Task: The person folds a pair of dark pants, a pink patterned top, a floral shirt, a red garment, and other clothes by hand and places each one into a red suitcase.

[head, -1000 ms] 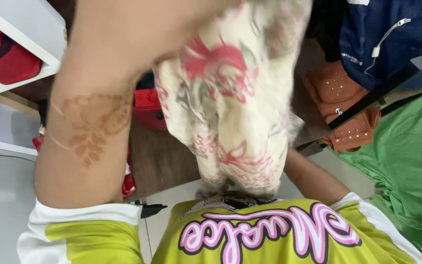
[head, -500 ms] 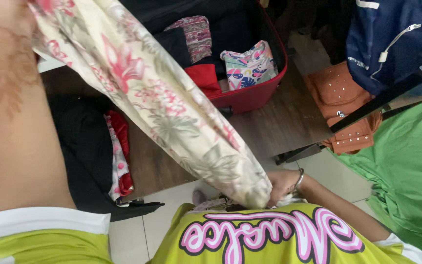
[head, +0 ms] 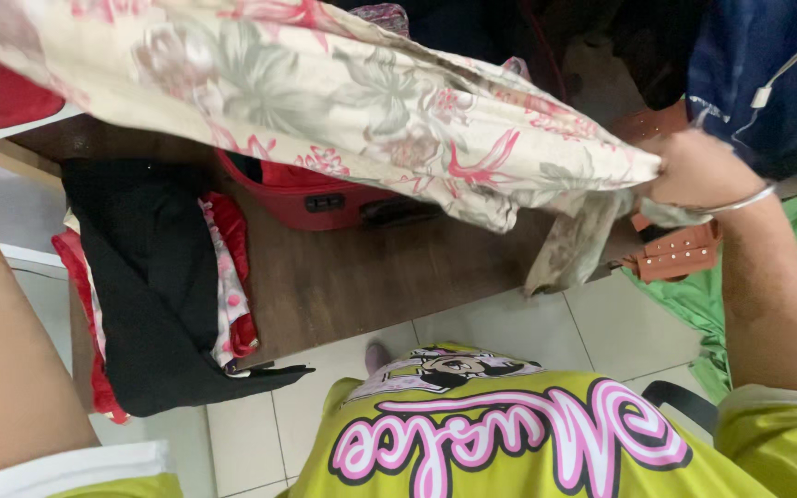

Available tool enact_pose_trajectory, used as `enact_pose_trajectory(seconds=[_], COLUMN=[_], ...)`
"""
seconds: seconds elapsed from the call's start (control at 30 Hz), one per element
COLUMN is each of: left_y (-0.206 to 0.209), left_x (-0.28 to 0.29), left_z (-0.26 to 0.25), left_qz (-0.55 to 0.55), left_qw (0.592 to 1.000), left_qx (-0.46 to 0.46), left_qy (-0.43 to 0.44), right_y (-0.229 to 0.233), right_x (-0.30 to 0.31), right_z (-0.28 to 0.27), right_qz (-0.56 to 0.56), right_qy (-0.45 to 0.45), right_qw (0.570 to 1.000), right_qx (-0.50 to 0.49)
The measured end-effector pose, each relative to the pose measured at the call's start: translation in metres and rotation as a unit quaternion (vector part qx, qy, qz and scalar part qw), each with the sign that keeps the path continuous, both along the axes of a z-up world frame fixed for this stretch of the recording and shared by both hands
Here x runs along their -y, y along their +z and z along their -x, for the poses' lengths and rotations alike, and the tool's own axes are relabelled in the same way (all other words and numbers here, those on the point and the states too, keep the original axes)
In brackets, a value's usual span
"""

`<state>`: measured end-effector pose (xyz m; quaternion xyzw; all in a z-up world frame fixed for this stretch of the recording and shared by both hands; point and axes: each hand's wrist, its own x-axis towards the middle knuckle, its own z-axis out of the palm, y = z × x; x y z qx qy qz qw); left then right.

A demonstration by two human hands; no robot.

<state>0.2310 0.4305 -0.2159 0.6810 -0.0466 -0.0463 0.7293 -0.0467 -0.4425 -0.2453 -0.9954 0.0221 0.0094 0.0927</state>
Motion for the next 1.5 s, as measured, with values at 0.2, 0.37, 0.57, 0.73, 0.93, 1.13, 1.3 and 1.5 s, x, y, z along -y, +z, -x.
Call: enact_pose_trajectory(seconds=[0.2,0.37,0.57,0.73,0.93,1.13,1.3,1.5], left_y=[-0.159,-0.258,-0.286,-0.285,-0.289,-0.278,-0.272,-0.277], left_x=[-0.010,0.048,0.046,0.025,0.034,0.065,0.078,0.075], left_z=[0.082,0.188,0.223,0.232,0.234,0.238,0.239,0.233], left_qz=[0.018,-0.029,0.125,0.107,0.060,0.005,-0.061,-0.110], left_qw=[0.985,0.935,0.962,0.962,0.954,0.963,0.961,0.939], left_qx=[-0.144,-0.353,-0.241,-0.233,-0.261,-0.227,-0.213,-0.231], left_qy=[-0.096,-0.006,0.023,0.096,0.132,0.146,0.165,0.232], right_y=[-0.095,-0.232,-0.258,-0.237,-0.196,-0.229,-0.247,-0.249], right_x=[-0.063,-0.132,-0.139,-0.127,-0.084,0.004,0.000,-0.020], right_z=[-0.005,0.007,0.025,0.043,-0.007,-0.055,-0.097,-0.100], right_qz=[0.113,0.069,0.000,0.055,0.040,-0.385,-0.200,-0.122], right_qy=[0.053,0.062,0.052,0.056,-0.085,-0.216,-0.048,-0.021], right_qw=[0.984,0.989,0.998,0.996,0.954,0.890,0.975,0.992], right_qx=[0.129,0.111,0.034,0.043,-0.285,-0.114,0.081,0.030])
